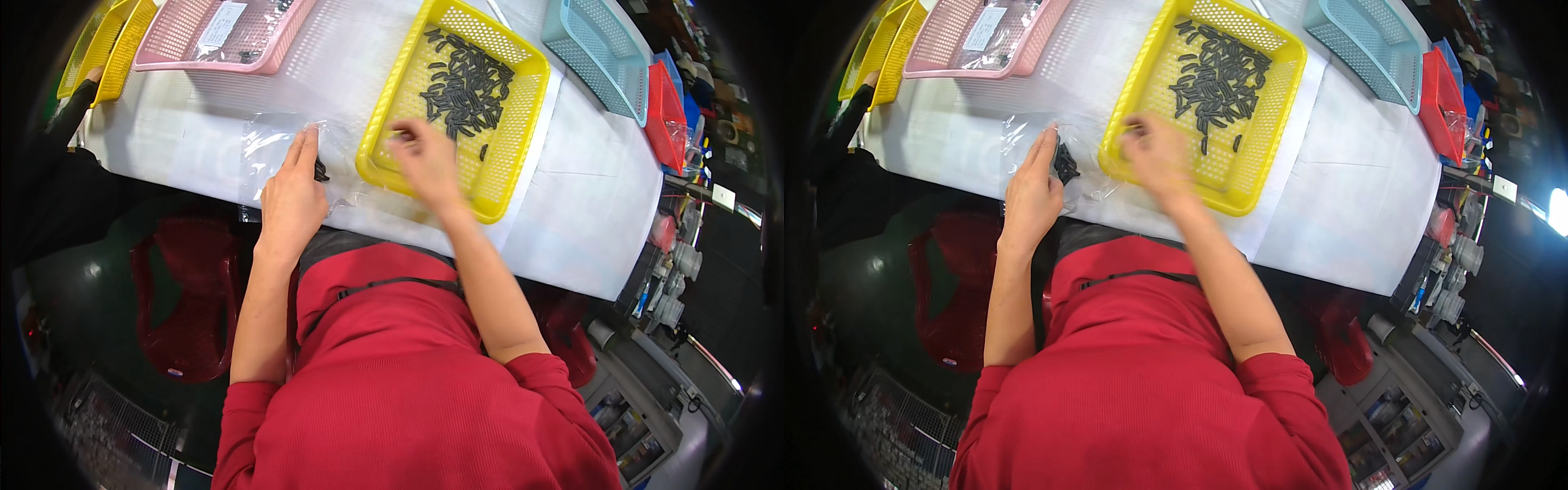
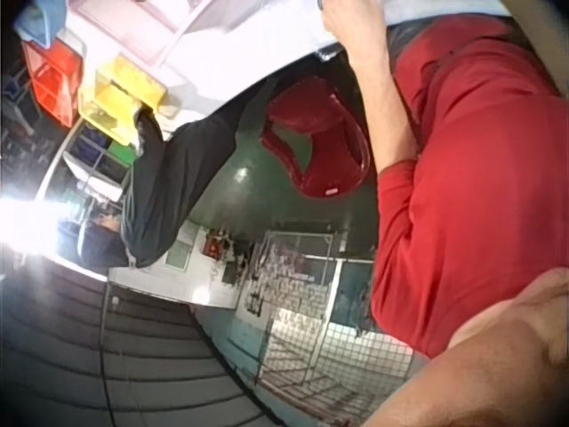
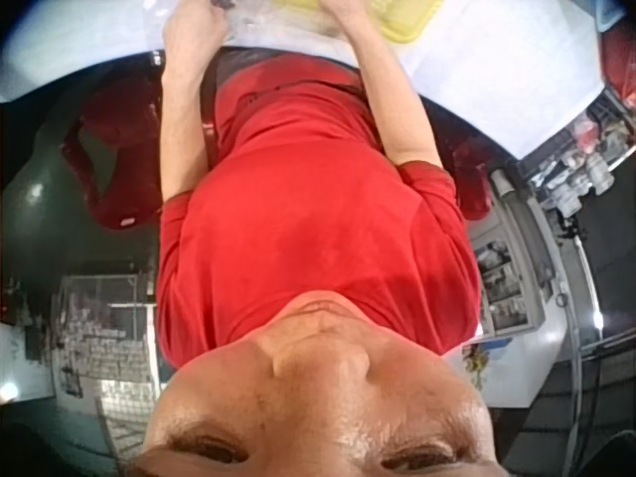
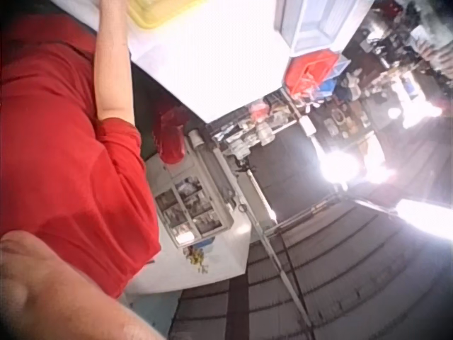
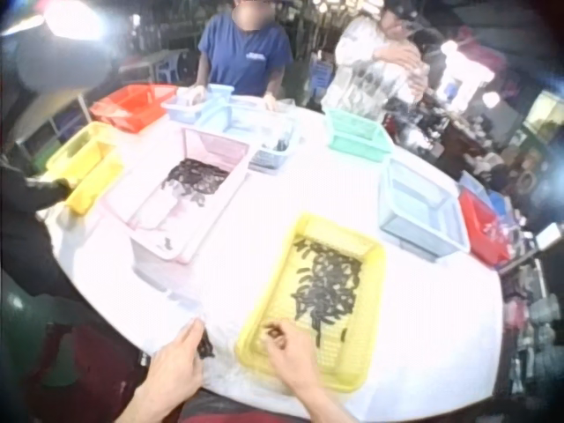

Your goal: The person picks up small black curved objects from a yellow plastic basket and places them into a clear plastic bag held on the table.

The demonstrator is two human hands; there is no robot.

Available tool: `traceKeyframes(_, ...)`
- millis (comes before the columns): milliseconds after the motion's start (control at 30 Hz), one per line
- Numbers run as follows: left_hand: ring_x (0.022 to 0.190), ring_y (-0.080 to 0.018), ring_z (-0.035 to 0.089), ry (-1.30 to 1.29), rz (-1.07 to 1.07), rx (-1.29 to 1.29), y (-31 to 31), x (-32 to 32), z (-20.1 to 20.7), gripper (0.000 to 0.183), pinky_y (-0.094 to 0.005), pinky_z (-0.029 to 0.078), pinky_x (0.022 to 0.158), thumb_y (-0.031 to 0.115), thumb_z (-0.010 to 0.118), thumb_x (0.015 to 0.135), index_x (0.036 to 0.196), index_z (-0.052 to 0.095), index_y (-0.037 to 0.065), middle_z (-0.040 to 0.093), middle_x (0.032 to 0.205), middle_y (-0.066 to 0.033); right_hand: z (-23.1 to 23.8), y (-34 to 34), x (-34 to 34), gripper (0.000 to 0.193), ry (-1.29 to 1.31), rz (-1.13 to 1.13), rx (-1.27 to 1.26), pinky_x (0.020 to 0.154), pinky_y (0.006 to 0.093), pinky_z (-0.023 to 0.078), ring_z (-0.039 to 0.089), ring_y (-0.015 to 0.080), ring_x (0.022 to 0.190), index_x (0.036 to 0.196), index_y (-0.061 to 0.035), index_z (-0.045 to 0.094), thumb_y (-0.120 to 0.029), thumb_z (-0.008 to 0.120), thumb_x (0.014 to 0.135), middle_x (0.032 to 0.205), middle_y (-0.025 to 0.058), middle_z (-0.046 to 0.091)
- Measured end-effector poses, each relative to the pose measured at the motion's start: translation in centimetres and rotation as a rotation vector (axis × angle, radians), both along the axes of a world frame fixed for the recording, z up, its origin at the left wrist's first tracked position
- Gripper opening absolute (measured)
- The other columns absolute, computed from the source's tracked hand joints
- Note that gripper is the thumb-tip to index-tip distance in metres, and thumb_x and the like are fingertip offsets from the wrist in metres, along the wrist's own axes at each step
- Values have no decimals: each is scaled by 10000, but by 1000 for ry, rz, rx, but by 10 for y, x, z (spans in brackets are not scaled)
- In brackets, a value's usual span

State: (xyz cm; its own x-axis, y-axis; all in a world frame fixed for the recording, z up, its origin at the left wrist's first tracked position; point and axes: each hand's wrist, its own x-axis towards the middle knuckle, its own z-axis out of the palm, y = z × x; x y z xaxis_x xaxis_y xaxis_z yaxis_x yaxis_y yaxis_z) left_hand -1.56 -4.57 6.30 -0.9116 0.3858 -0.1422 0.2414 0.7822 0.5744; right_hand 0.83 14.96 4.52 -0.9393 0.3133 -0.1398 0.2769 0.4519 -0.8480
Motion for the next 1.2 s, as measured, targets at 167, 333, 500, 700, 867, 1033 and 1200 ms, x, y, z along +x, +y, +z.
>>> traceKeyframes(167,1109,-394,538,-48,9,20,6,-4,1,677,-425,469,881,-91,457,718,1380,399,37,450,1372,-205,-69,113,20,161,-515,-232,161,680,351,518,674,263,752,801,-29,695,-175,723,737,753,157,686)
traceKeyframes(333,1112,-395,537,-20,-4,19,6,-6,3,673,-426,469,885,-87,456,720,1379,399,36,451,1374,-201,-78,116,20,223,-567,-132,394,710,399,520,667,327,772,786,-37,701,-236,760,703,767,188,682)
traceKeyframes(500,1120,-386,537,-49,11,29,7,-4,4,667,-417,469,888,-88,453,725,1379,398,34,449,1379,-193,-83,107,21,223,-546,-62,404,720,411,519,664,339,788,773,-50,708,-249,764,689,781,190,682)
traceKeyframes(700,918,-416,614,37,-28,13,1,0,-2,639,-474,511,753,-61,504,719,1346,390,-14,432,1380,-213,-77,105,12,220,-674,-26,288,675,379,521,668,292,700,781,-37,703,-234,745,694,755,165,683)
traceKeyframes(867,1113,-394,536,-38,29,17,3,2,4,660,-425,464,896,-77,469,731,1377,395,34,441,1377,-210,-41,75,5,210,-439,34,116,629,349,512,649,238,618,806,-10,682,-200,720,725,711,137,669)
traceKeyframes(1033,1100,-396,541,-68,27,-6,6,1,13,671,-436,464,882,-79,483,726,1380,396,42,443,1377,-202,30,-20,-6,189,13,372,79,606,278,498,604,143,650,857,-9,650,-154,725,762,721,71,621)
traceKeyframes(1200,1095,-390,546,-53,42,7,-3,5,8,678,-429,466,869,-91,476,724,1384,393,44,445,1382,-187,22,-49,-10,154,84,282,139,720,371,499,624,288,759,832,-41,640,-157,694,746,838,135,637)
